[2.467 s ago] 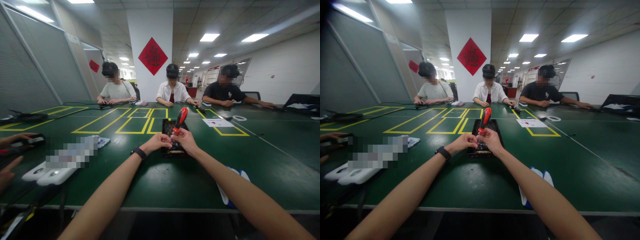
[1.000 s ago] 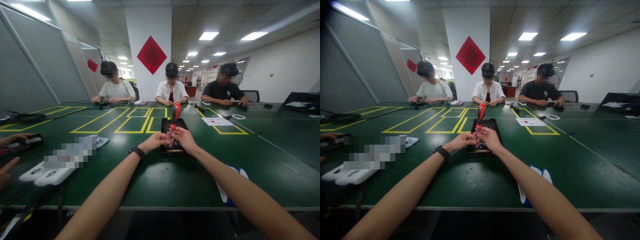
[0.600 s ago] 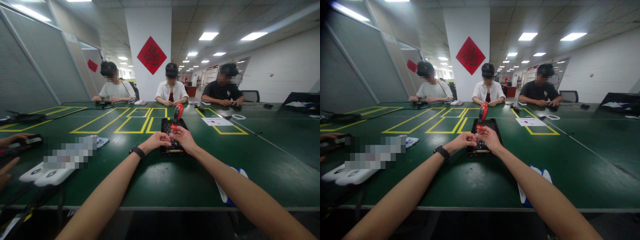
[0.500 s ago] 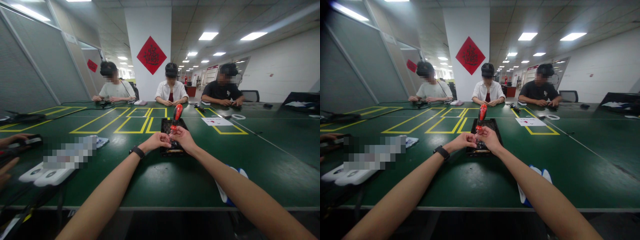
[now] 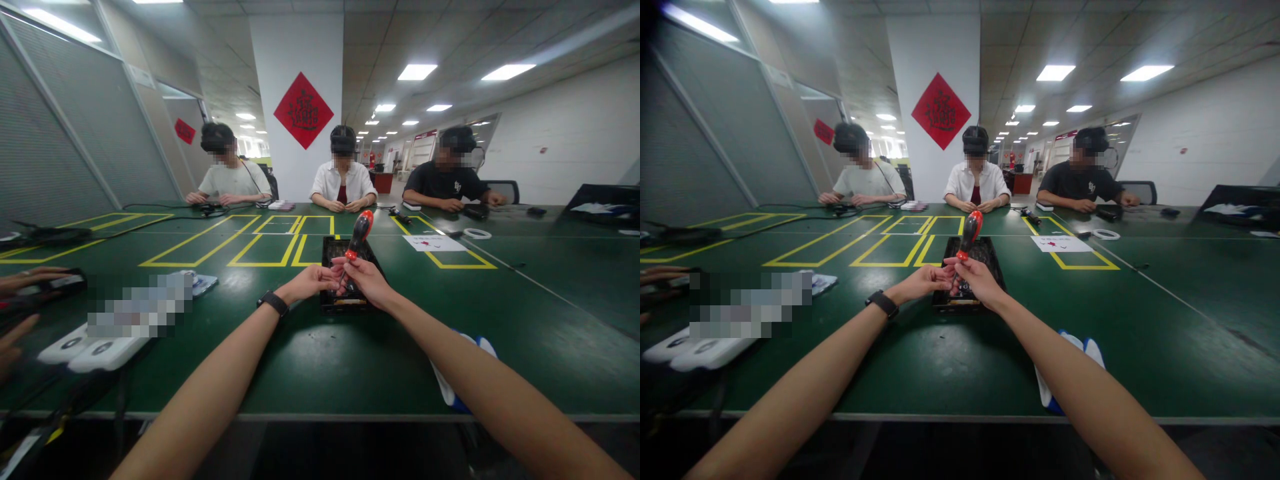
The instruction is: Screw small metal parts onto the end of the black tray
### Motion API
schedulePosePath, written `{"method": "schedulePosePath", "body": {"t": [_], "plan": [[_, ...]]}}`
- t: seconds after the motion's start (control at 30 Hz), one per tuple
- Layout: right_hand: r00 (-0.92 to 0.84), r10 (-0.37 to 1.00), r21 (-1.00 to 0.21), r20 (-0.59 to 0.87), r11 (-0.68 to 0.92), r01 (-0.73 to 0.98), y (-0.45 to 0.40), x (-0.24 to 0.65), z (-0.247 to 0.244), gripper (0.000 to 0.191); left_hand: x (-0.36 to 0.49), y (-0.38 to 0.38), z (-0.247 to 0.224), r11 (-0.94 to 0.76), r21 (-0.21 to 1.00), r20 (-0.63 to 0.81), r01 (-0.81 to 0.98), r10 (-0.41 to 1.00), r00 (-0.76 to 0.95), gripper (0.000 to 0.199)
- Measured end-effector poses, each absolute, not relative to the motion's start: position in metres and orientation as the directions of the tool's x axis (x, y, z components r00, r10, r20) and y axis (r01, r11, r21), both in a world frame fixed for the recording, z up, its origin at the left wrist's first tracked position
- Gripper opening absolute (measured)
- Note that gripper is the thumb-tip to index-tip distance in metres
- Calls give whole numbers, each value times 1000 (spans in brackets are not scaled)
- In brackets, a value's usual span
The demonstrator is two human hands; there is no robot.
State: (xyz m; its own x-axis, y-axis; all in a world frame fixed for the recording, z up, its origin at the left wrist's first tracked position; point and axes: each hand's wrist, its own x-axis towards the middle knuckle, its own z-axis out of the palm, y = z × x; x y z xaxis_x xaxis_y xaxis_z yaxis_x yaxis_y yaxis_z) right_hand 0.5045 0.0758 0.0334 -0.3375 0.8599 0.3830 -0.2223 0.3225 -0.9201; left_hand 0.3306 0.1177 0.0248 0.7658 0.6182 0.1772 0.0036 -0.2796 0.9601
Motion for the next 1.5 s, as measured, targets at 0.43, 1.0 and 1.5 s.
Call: {"method": "schedulePosePath", "body": {"t": [0.43, 1.0, 1.5], "plan": [[-203, 900, -915, 386, 346, -207, 78, 507, 33, 31, 333, 117, 24, -277, 961, 205, -4, 702, 682, 27], [-189, 889, -905, 418, 388, -177, 74, 502, 35, 27, 334, 111, 29, -352, 933, 191, 81, 672, 716, 30], [-270, 855, -892, 443, 389, -230, 80, 506, 31, 29, 331, 113, 29, -327, 944, 228, -44, 552, 802, 28]]}}
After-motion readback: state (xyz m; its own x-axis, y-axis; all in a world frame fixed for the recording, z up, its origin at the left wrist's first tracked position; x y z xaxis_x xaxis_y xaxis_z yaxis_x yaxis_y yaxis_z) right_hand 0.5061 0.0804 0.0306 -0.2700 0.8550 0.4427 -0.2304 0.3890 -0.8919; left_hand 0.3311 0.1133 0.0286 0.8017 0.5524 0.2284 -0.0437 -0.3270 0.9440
